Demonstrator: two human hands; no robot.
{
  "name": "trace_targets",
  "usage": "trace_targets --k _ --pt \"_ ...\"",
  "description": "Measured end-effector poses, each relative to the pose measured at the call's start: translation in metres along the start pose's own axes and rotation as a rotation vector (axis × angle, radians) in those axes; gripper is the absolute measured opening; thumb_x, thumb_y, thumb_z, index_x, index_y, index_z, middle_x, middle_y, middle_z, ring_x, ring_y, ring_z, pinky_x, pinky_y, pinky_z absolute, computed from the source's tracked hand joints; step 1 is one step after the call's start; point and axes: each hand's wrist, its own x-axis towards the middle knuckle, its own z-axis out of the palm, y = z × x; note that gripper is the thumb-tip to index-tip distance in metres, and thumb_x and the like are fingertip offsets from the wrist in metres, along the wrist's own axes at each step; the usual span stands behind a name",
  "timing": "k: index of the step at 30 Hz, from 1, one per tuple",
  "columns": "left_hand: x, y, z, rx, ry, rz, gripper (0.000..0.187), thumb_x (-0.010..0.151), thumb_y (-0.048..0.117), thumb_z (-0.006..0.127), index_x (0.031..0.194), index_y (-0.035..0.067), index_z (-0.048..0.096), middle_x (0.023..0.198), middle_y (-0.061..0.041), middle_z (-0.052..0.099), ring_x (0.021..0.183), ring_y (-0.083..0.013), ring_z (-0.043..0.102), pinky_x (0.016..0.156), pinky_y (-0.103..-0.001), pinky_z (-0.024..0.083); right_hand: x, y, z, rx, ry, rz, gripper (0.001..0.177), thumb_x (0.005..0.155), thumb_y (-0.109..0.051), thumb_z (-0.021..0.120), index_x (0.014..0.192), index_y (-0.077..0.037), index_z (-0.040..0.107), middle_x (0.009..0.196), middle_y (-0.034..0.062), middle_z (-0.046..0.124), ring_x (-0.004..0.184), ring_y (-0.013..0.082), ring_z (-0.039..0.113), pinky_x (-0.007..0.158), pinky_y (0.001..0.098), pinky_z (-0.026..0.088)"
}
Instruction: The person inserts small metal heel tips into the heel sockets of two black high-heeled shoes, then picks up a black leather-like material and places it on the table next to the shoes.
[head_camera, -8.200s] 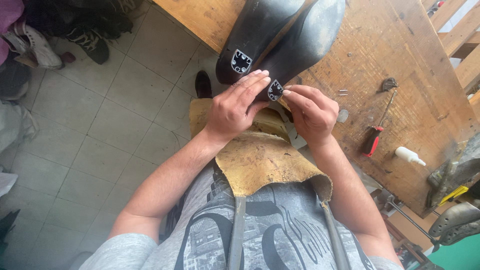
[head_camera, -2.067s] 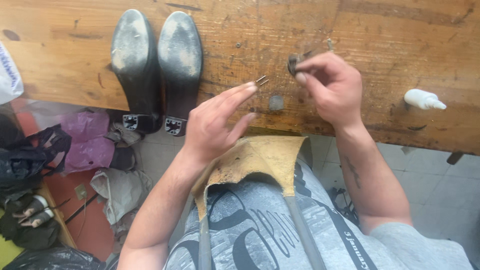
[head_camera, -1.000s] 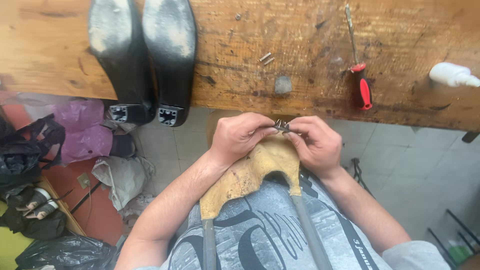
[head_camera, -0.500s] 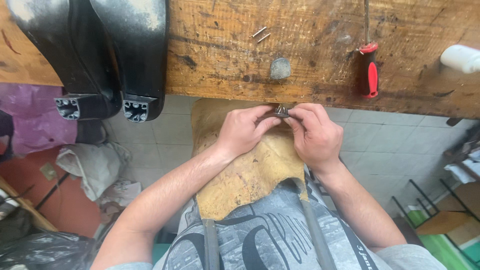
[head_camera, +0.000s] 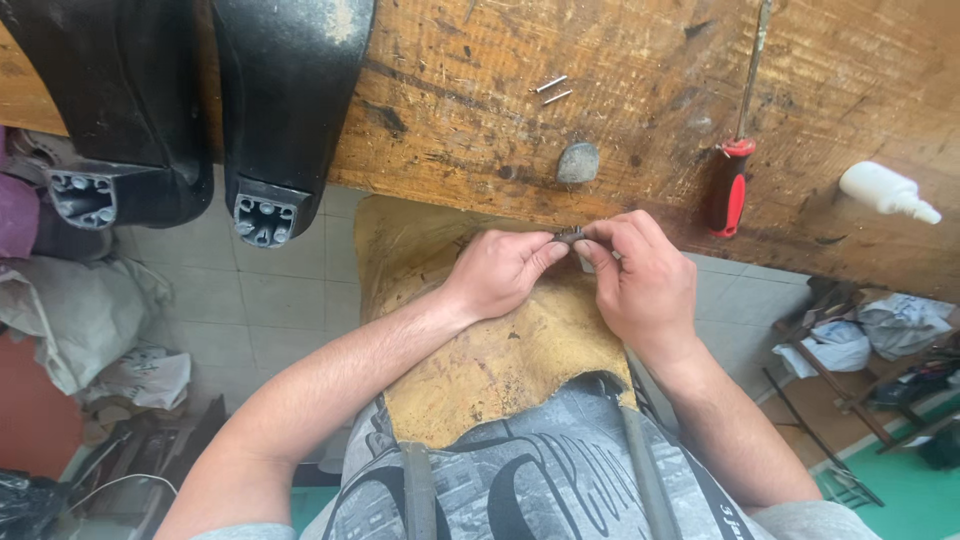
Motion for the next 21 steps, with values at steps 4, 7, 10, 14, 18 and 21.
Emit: trace_targets --k 4,7,10,14,18,21 --pt "0.003 0.003 -0.004 -0.081 -0.033 -0.009 0.046 0.111 0.030 0.043 0.078 0.011 0.069 0.060 -0.012 0.068 0.055 -0.0250 0.067 0.056 -0.034 0.055 0.008 0.004 -0.003 0.074 -0.057 -0.014 0.004 0.096 -0.017 0.077 0.099 -0.014 0.076 0.089 -0.0006 0.069 0.079 0.0234 0.072 0.068 0.0344 0.058" --pt "0.004 0.003 -0.003 -0.086 -0.016 0.003 0.047 0.111 0.030 0.044 0.076 0.010 0.067 0.058 -0.014 0.066 0.054 -0.0271 0.067 0.052 -0.035 0.052 0.014 0.005 -0.006 0.163 -0.103 0.003 0.003 0.098 -0.015 0.075 0.098 -0.015 0.077 0.086 -0.0002 0.069 0.078 0.0248 0.072 0.068 0.0354 0.057" --pt "0.007 0.008 -0.006 -0.101 -0.036 -0.003 0.048 0.111 0.027 0.042 0.074 0.010 0.067 0.054 -0.011 0.063 0.050 -0.0248 0.063 0.051 -0.033 0.052 0.018 0.007 -0.009 0.208 -0.132 0.020 0.005 0.098 -0.012 0.073 0.097 -0.014 0.077 0.084 0.0015 0.070 0.076 0.0254 0.072 0.066 0.0351 0.056" --pt "0.006 0.008 -0.008 -0.126 -0.045 0.029 0.043 0.110 0.027 0.045 0.079 0.007 0.067 0.069 -0.021 0.070 0.070 -0.0378 0.074 0.059 -0.042 0.057 0.026 0.002 -0.015 0.181 -0.169 0.024 0.004 0.097 -0.010 0.074 0.093 -0.011 0.076 0.084 0.0050 0.069 0.077 0.0302 0.071 0.066 0.0386 0.056" --pt "0.006 0.001 -0.004 -0.217 -0.054 -0.011 0.044 0.110 0.027 0.045 0.081 0.009 0.073 0.072 -0.014 0.075 0.070 -0.0296 0.076 0.063 -0.038 0.060 0.030 0.003 -0.015 0.171 -0.186 0.033 0.005 0.095 -0.011 0.076 0.090 -0.012 0.076 0.081 0.0037 0.070 0.077 0.0297 0.072 0.066 0.0379 0.056" --pt "0.006 -0.004 -0.001 -0.221 -0.047 -0.019 0.042 0.110 0.025 0.046 0.082 0.009 0.073 0.073 -0.015 0.076 0.071 -0.0311 0.076 0.064 -0.039 0.060 0.032 0.003 -0.015 0.170 -0.199 0.050 0.006 0.094 -0.011 0.076 0.088 -0.013 0.076 0.079 0.0029 0.070 0.075 0.0283 0.072 0.065 0.0371 0.056"
